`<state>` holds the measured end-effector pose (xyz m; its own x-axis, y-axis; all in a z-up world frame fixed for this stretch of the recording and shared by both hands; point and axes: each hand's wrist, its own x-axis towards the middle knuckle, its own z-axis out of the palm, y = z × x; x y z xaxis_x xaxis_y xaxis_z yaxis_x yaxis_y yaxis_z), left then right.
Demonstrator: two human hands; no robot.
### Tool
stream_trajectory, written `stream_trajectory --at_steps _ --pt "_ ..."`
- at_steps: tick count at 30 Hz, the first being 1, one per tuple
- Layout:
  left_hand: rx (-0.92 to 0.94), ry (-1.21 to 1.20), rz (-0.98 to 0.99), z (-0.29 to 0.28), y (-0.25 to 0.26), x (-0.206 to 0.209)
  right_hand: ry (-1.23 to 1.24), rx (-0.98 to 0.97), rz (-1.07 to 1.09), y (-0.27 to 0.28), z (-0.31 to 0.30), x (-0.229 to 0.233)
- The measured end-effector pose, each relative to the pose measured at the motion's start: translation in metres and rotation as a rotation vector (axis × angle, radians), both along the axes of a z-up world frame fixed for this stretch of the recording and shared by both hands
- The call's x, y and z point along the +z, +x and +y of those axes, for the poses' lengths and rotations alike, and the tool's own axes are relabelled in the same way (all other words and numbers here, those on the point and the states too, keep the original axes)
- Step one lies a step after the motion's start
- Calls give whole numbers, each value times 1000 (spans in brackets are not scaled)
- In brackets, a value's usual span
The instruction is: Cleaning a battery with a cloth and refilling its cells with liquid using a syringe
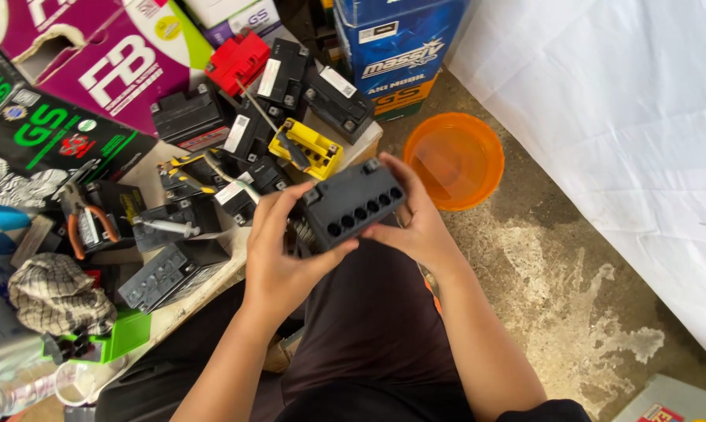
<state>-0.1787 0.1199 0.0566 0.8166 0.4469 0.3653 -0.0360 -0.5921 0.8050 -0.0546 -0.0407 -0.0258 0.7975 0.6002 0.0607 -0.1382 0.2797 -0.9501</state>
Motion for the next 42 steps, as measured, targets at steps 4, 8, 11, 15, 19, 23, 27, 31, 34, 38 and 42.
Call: stream_trajectory --at_steps 4,8,11,15,19,23,27,31,34,38,42 --pt "-30 -136 -64 19 -46 2 -43 200 -155 -19 22 30" --pt "-48 -222 -140 43 -86 0 -86 176 -304 -47 49 40" --pt "-5 -272 67 65 -126 9 -177 280 -459 -66 71 82" --pt "96 -226 106 88 -159 14 -213 338 -578 -89 109 83" --pt "205 -244 -41 108 -186 -3 -181 414 -556 -110 151 64" --pt "276 -288 -68 130 -213 -16 -201 505 -597 -128 190 62" --pt "307 -361 -100 153 -226 -37 -204 507 -647 -138 221 46" --pt "297 -460 -172 169 -231 -57 -287 496 -710 -142 240 44" --pt "281 -467 -175 176 -229 -58 -318 493 -710 -141 245 39" --pt "262 -462 -140 180 -230 -59 -355 488 -673 -141 245 35" --pt "260 -456 -132 183 -231 -56 -371 481 -669 -145 244 37"
